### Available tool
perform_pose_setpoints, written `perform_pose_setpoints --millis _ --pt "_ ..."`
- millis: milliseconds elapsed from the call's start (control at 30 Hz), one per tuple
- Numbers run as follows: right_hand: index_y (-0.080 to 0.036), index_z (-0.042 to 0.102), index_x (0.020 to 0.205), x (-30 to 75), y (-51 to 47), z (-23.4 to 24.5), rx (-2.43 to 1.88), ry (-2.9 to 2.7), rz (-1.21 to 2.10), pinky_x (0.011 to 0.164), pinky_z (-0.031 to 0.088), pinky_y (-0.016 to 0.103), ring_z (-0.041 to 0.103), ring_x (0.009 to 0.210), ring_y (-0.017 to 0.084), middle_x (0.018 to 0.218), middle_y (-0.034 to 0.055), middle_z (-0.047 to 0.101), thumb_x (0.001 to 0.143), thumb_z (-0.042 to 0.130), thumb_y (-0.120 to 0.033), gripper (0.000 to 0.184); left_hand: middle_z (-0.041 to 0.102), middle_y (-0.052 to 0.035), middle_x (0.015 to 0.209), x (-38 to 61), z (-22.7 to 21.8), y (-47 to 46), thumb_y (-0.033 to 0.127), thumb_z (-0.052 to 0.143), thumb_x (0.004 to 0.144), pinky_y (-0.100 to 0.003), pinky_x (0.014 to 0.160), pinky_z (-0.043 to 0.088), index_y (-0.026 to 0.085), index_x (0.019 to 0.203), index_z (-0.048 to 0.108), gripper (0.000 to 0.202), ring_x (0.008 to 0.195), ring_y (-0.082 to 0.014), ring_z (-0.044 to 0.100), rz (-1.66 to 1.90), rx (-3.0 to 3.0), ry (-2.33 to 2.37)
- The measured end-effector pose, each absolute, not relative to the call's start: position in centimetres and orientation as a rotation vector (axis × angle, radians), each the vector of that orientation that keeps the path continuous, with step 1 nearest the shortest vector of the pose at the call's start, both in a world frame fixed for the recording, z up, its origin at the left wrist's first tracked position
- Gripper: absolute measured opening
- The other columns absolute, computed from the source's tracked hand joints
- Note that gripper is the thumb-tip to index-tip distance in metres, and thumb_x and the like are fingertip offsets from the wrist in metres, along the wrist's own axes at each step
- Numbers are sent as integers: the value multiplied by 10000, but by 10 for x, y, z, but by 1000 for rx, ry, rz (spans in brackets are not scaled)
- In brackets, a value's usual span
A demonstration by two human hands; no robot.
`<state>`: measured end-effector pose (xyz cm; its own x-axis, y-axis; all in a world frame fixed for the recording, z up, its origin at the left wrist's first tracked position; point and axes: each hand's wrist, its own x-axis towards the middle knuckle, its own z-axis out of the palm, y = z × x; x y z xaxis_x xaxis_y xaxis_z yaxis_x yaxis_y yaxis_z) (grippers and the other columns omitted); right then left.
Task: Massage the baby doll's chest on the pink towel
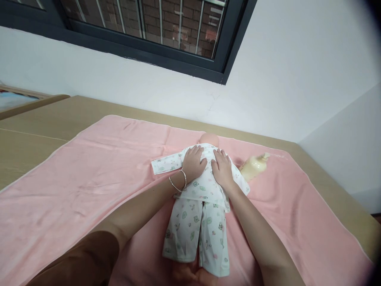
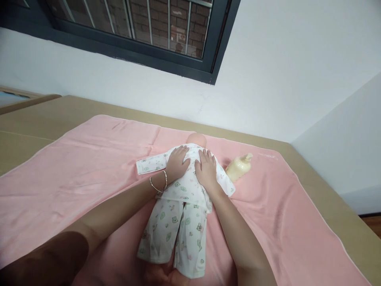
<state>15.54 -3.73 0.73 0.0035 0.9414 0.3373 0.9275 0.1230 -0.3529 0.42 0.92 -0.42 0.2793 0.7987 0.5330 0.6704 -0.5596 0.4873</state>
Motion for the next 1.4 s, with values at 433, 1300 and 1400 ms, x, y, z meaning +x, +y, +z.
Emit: perform_pose_setpoints --millis 433,1300,1400 --pt "-134 328 1519 139 -48 26 -1714 -1857 -58 1196 136 622 69 1543 312 1648 184 164 952 412 -358 615 481 -167 1498 1 -14 8 435 207 1013 -534 1215 238 108 1467 406 595 1474 -305 320 1327 2247 1306" --pt "-107 352 1517 133 -54 31 -1780 -2036 101 1213 160 546 113 1536 322 1636 196 201 983 404 -415 618 458 -146 1522 0 -11 6 411 220 1017 -559 1241 139 125 1436 453 558 1524 -285 195 1339 2245 1352" --pt "-85 355 1518 135 -58 48 -1791 -2129 217 1214 172 529 158 1524 348 1625 224 214 968 455 -414 648 460 -153 1518 -2 -9 8 411 232 1011 -562 1240 145 124 1421 470 554 1522 -291 202 1304 2280 1369"
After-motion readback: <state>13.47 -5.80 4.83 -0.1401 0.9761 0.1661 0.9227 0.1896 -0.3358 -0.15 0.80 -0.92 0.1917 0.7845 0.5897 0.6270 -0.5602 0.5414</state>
